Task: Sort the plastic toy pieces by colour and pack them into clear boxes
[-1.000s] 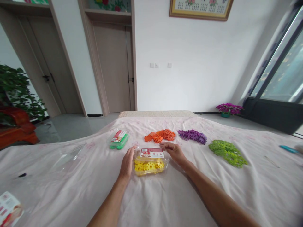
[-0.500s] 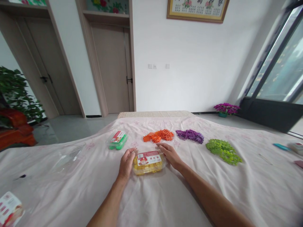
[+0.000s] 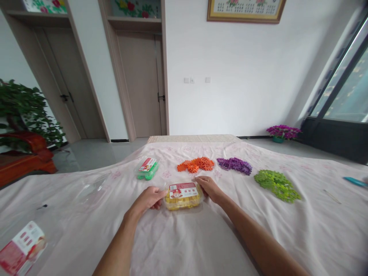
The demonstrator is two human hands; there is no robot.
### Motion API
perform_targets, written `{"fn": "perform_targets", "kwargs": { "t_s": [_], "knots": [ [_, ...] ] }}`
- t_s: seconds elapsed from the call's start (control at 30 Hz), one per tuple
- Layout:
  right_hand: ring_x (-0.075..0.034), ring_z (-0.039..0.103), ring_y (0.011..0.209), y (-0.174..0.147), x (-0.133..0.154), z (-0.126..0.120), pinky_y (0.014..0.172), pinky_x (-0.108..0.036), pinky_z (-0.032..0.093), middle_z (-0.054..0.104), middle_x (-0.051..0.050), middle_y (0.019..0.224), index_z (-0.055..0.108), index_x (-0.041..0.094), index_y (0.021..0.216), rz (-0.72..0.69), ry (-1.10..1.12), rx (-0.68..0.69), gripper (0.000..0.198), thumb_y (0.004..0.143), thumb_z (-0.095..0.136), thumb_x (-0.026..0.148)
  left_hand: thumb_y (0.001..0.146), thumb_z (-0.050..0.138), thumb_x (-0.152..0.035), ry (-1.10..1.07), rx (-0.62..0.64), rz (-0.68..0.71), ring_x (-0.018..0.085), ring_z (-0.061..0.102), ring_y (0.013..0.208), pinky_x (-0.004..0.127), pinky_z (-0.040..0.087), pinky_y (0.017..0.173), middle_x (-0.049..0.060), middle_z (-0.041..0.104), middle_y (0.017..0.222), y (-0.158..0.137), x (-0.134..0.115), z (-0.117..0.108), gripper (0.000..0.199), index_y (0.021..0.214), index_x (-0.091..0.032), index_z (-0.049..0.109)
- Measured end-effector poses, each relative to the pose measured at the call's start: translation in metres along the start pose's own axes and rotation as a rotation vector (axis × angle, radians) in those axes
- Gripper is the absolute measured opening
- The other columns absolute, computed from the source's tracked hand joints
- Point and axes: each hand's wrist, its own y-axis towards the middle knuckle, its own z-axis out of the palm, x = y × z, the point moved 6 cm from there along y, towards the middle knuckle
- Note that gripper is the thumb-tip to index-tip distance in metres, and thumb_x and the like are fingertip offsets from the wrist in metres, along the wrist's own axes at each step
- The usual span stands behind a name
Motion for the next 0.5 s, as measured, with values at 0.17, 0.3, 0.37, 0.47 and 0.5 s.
{"fn": "perform_targets", "kwargs": {
  "t_s": [0.17, 0.3, 0.37, 0.47, 0.5],
  "knots": [
    [-0.007, 0.037, 0.038, 0.002, -0.004, 0.003, 0.036, -0.021, 0.024, 0.048, 0.004, 0.046, 0.055, 0.018, 0.063, 0.019, 0.082, -0.009, 0.035, 0.075, 0.062, 0.051, 0.065, 0.068, -0.06, -0.027, 0.277, -0.1, 0.014, 0.057, 0.046, 0.022, 0.03, 0.046, 0.002, 0.063, 0.056, -0.012, 0.0, 0.011, 0.046, 0.067, -0.015, 0.059],
    [-0.011, 0.047, 0.043, 0.002, -0.006, 0.006, 0.039, -0.021, 0.03, 0.055, 0.001, 0.048, 0.057, 0.018, 0.064, 0.065, 0.138, -0.005, 0.033, 0.072, 0.064, 0.049, 0.066, 0.068, -0.059, -0.045, 0.306, -0.084, 0.013, 0.056, 0.046, 0.022, 0.029, 0.046, 0.002, 0.064, 0.056, -0.01, 0.004, 0.011, 0.045, 0.067, -0.015, 0.06],
    [-0.012, 0.049, 0.045, 0.001, -0.006, 0.007, 0.039, -0.022, 0.031, 0.056, 0.001, 0.048, 0.058, 0.019, 0.064, 0.086, 0.162, -0.003, 0.032, 0.071, 0.065, 0.049, 0.065, 0.069, -0.059, -0.051, 0.308, -0.072, 0.012, 0.055, 0.045, 0.022, 0.027, 0.046, 0.002, 0.063, 0.054, -0.009, 0.005, 0.012, 0.045, 0.065, -0.015, 0.059],
    [-0.012, 0.051, 0.045, -0.001, -0.005, 0.008, 0.04, -0.022, 0.031, 0.057, 0.001, 0.048, 0.058, 0.018, 0.066, 0.097, 0.193, -0.009, 0.031, 0.071, 0.065, 0.049, 0.064, 0.07, -0.057, -0.068, 0.309, -0.063, 0.012, 0.053, 0.043, 0.022, 0.027, 0.046, 0.001, 0.062, 0.053, -0.008, 0.006, 0.013, 0.043, 0.065, -0.015, 0.058],
    [-0.012, 0.051, 0.045, -0.001, -0.004, 0.008, 0.04, -0.022, 0.031, 0.056, 0.002, 0.047, 0.059, 0.018, 0.067, 0.097, 0.2, -0.013, 0.031, 0.071, 0.065, 0.049, 0.064, 0.07, -0.056, -0.071, 0.308, -0.062, 0.011, 0.053, 0.043, 0.022, 0.026, 0.046, 0.0, 0.062, 0.052, -0.007, 0.006, 0.013, 0.043, 0.065, -0.015, 0.058]
  ]
}}
